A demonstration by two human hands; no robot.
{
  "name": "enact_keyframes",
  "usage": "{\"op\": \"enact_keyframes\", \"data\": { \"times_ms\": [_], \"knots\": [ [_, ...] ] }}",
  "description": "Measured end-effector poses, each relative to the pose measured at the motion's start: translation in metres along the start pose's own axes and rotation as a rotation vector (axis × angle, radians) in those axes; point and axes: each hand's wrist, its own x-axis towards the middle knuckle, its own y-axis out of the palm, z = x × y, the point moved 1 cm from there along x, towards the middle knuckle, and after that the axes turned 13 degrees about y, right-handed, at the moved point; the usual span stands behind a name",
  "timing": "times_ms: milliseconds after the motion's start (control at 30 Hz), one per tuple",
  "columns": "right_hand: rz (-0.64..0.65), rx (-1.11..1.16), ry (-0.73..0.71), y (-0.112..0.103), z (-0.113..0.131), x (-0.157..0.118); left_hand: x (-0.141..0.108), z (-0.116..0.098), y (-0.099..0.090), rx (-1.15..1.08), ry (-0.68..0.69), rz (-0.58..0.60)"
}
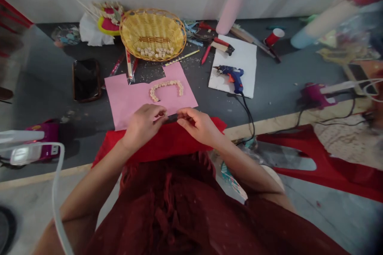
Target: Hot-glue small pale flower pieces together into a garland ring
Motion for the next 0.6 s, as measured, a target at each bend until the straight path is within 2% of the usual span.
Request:
{"op": "enact_keyframes", "data": {
  "times_ms": [133, 300, 500, 600],
  "knots": [
    [0.054, 0.241, 0.063, 0.016, 0.005, 0.002, -0.01, -0.016, 0.01, 0.003, 0.1, -0.102],
    [0.076, 0.322, 0.126, 0.026, 0.007, 0.003, -0.02, -0.02, 0.011, 0.04, 0.121, -0.156],
    [0.086, 0.28, 0.143, 0.025, 0.01, 0.006, -0.028, -0.019, 0.008, 0.022, 0.176, -0.123],
    [0.088, 0.257, 0.151, 0.023, 0.006, 0.012, -0.036, -0.011, 0.003, 0.058, 0.133, -0.097]
  ]
}}
